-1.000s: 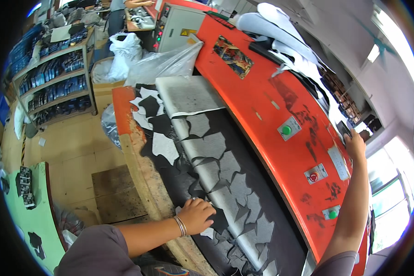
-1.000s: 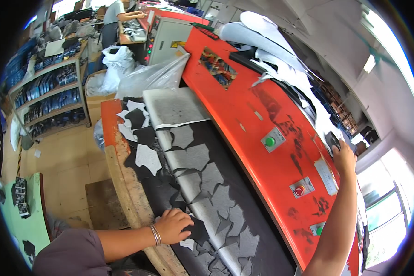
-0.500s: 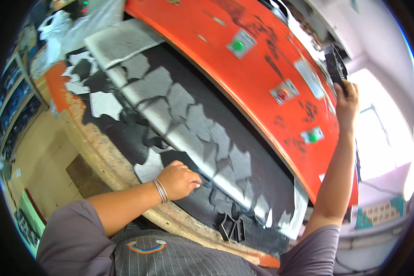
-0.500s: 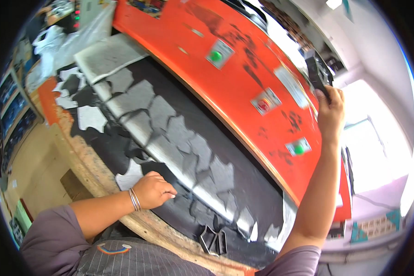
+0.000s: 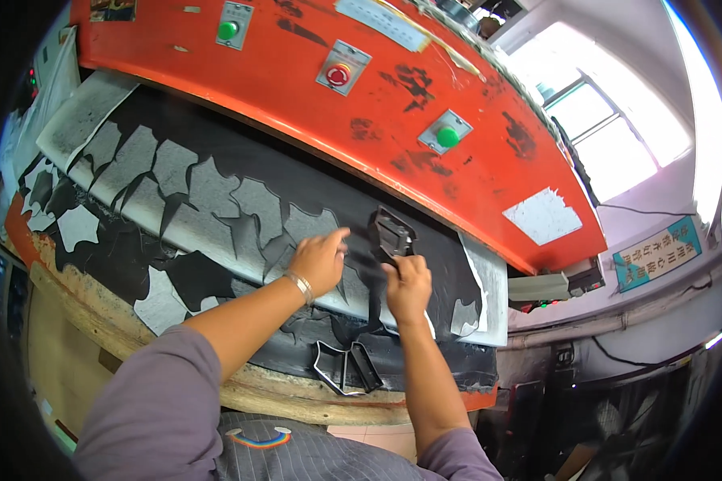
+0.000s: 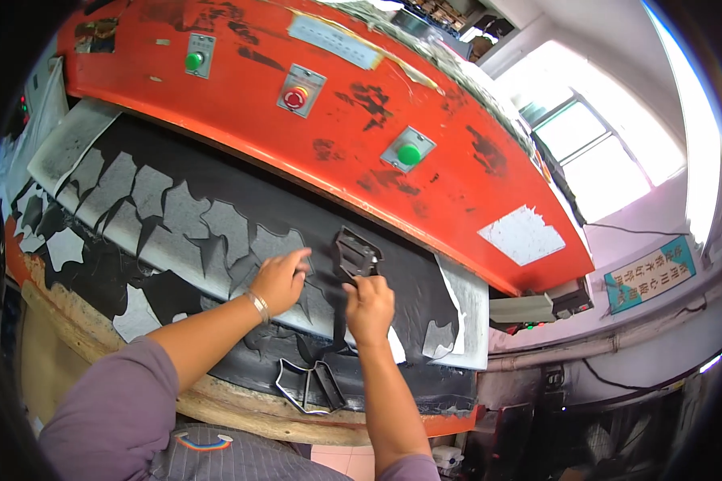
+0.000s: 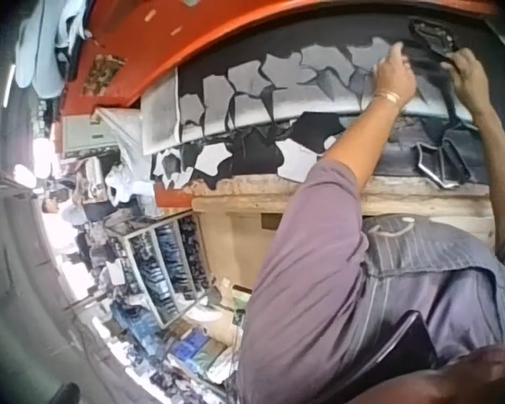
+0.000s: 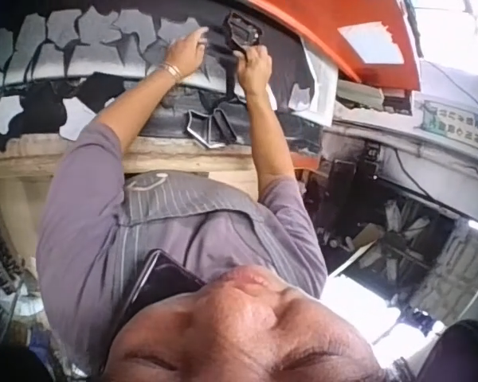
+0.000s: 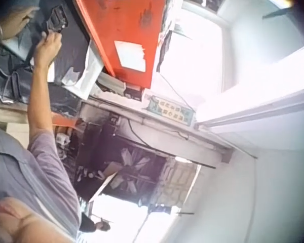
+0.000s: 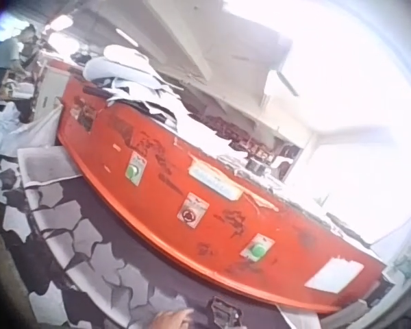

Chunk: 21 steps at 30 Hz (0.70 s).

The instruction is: Cutting leather components for shoes using a manual die-cutting machine.

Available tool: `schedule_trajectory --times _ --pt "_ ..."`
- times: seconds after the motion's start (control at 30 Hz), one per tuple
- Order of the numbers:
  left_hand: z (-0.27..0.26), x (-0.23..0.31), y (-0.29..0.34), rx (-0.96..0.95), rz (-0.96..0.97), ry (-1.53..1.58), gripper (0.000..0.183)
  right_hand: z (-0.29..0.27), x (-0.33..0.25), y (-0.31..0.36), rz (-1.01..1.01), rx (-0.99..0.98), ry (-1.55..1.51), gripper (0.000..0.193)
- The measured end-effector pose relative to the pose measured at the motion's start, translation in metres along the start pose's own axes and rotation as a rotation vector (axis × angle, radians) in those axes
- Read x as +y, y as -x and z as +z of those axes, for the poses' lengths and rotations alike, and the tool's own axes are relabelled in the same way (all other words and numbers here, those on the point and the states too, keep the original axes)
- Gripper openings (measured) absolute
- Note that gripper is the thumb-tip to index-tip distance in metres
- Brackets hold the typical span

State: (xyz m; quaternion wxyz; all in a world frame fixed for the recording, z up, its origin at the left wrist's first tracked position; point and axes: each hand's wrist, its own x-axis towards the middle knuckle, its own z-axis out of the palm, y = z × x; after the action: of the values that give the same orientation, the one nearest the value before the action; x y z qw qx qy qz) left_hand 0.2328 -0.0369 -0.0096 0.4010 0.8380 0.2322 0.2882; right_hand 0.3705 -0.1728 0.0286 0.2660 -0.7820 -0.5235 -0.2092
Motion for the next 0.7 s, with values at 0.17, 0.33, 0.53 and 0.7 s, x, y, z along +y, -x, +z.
schedule_trajectory --times 0.17,0.33,0.53,0.7 --pt "0.046 -0.008 -0.024 0.114 -0.057 -0.133 0.061 0.027 0.013 0.008 0.015 -0.041 -0.025 0.016" --pt "0.052 -0.010 -0.019 0.093 -0.038 -0.117 0.068 0.035 0.028 0.018 -0.065 -0.084 -0.059 0.019" --pt "0.046 -0.004 -0.012 -0.018 -0.131 -0.098 0.071 0.003 0.053 0.021 -0.105 -0.195 -0.150 0.057" --pt "0.049 0.000 -0.012 0.041 -0.078 -0.237 0.072 0.006 0.091 0.018 -0.001 -0.558 -0.284 0.081"
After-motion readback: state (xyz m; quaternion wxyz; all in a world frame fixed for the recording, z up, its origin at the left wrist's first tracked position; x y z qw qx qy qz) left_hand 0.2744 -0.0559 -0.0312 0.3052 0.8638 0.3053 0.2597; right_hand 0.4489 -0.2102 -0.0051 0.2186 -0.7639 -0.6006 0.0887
